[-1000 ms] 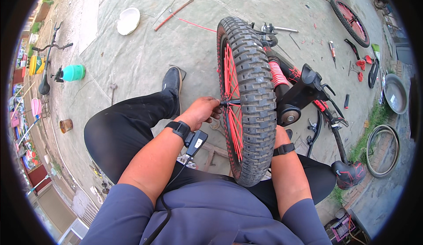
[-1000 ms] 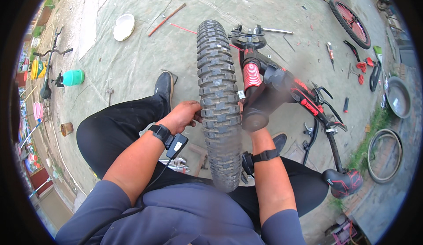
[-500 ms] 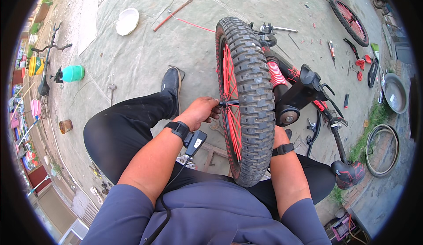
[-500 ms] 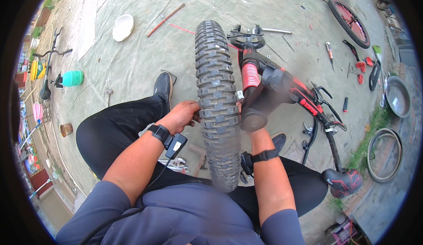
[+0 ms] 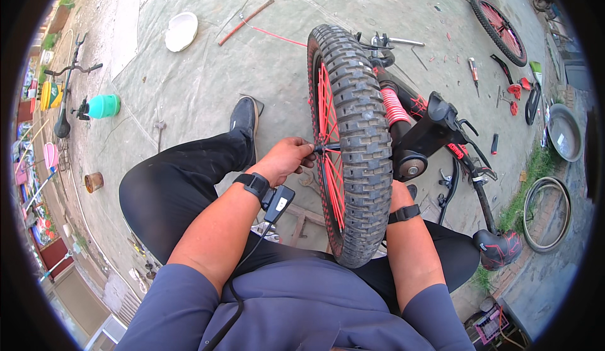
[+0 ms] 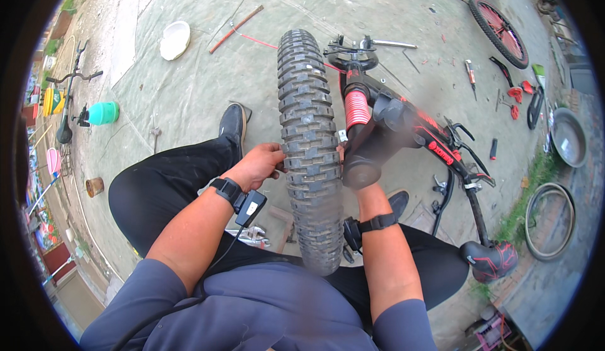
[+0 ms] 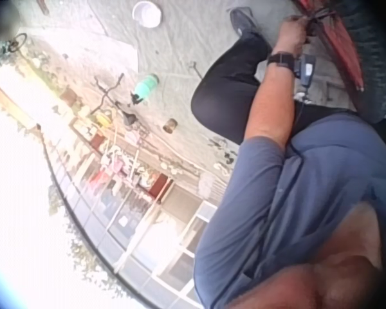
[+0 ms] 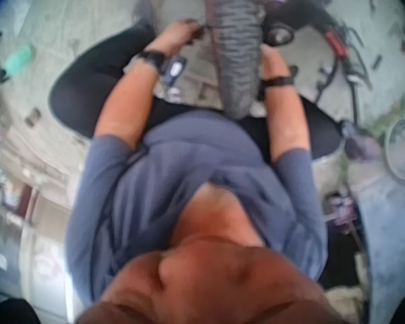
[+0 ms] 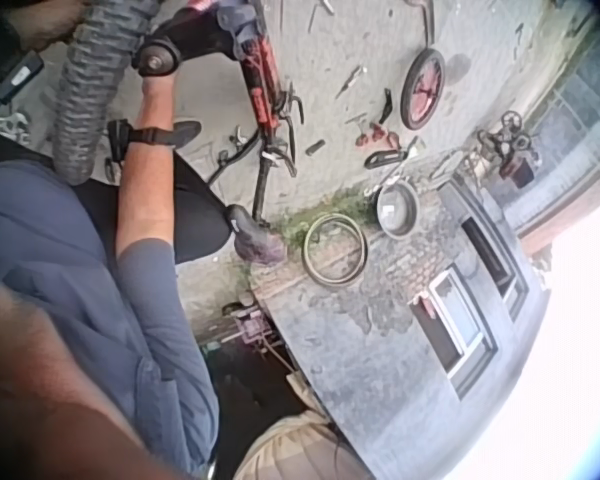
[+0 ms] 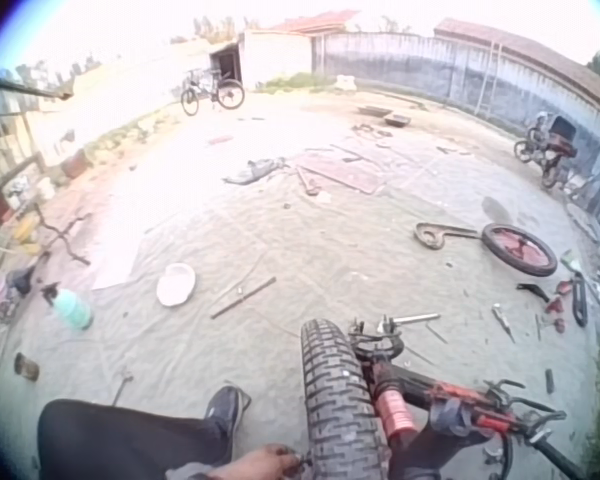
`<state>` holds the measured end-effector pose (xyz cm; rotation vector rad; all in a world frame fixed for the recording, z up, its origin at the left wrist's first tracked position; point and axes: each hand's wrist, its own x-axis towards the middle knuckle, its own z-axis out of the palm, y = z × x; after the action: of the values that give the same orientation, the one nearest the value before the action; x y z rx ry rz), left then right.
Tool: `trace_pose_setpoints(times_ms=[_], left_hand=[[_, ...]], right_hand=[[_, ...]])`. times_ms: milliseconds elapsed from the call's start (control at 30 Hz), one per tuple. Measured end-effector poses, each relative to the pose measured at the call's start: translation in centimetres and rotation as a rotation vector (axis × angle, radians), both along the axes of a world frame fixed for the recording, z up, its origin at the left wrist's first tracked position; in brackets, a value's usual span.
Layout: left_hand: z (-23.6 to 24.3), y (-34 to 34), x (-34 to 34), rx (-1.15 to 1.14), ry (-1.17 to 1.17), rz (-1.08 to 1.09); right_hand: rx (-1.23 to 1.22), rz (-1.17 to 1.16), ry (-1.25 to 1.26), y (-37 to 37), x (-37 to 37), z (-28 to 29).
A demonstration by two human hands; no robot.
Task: The person removes the front wheel from a bicycle, then reattaches it to the fork. They insert and tighten the axle nuts by hand to secure the wheel in place.
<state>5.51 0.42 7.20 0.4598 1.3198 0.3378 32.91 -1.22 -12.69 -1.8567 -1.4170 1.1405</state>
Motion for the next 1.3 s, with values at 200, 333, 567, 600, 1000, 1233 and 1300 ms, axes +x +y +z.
trace_pose_setpoints(times_ms=[200, 333, 567, 600, 1000, 1233, 1300], left_hand=[[0.4, -0.1, 0.1, 0.028, 0.025, -0.001], [0.8, 1.3, 1.8, -0.062, -0.028, -0.040], [0.1, -0.1, 0.3, -0.037, 0.000, -0.001], [0.1, -0.1, 0.3, -0.025, 0.004, -0.010], [-0.1, -0.4, 0.5, 0.151, 0.102, -0.063], [-0.2, -1.1, 0.1, 0.204, 0.148, -0.054], [-0.2, -0.4, 1.6, 0.217, 0.123, -0.090]], right_hand=[[-0.198, -0.108, 0.132, 0.9, -0.4, 0.1], [-0.129, -0.173, 0.067, 0.3, 2.9, -3.0], [-0.318, -0.131, 0.372, 1.5, -1.4, 8.9], [-0.290, -0.106, 0.350, 1.5, -1.3, 9.0], [-0.328, -0.112, 0.450, 1.6, -1.6, 10.4], [-0.487, -0.101, 0.369, 1.8, -2.2, 9.2], [0.084, 0.055, -0.140, 1.6, -0.1, 6.3]])
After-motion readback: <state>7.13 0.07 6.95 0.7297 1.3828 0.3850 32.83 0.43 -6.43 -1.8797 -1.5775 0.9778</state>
